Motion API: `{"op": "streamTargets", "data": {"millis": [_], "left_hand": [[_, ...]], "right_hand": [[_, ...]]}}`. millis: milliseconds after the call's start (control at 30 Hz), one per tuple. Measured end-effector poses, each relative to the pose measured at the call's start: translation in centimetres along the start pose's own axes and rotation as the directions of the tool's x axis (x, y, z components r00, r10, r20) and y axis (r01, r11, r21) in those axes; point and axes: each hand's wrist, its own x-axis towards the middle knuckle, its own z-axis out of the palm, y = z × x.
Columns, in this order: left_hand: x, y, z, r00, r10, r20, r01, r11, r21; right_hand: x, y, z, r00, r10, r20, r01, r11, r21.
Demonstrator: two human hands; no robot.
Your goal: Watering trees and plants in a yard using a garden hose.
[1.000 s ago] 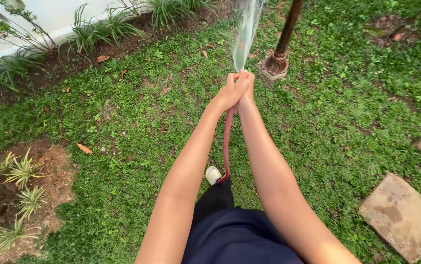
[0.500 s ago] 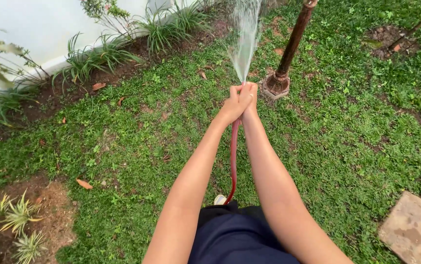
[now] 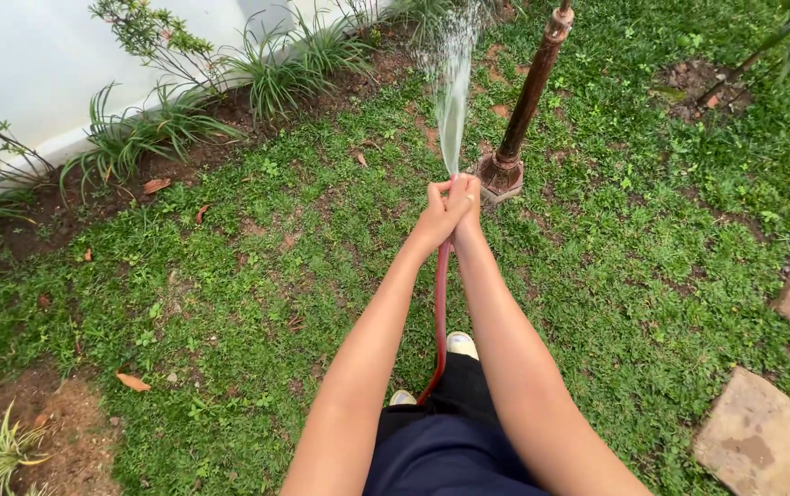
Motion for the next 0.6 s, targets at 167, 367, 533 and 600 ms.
{"op": "streamTargets", "data": {"millis": [167,367,533,600], "left_hand": [[5.8,-2.5,0.9,0.999,0.038,-0.026,-0.038,0.999,-0.002],[7.8,-0.1,1.7,0.998,0.049,-0.042,-0.048,0.999,0.012],[9.6,0.6,2.6,1.0,-0.016,-0.026,0.016,1.0,0.005],[11.5,-0.7,3.1,0.999,0.042,0.003,-0.042,0.999,0.011]], "right_hand": [[3.6,0.0,-0.1,0.999,0.0,0.039,-0.001,0.999,0.032],[7.8,0.3,-0.9,0.992,0.123,0.04,-0.127,0.985,0.121],[10.1,0.4,-1.5,0.994,0.113,-0.001,-0.112,0.985,0.134],[11.3,0.7,-1.9,0.998,0.049,-0.038,-0.045,0.995,0.087]]}}
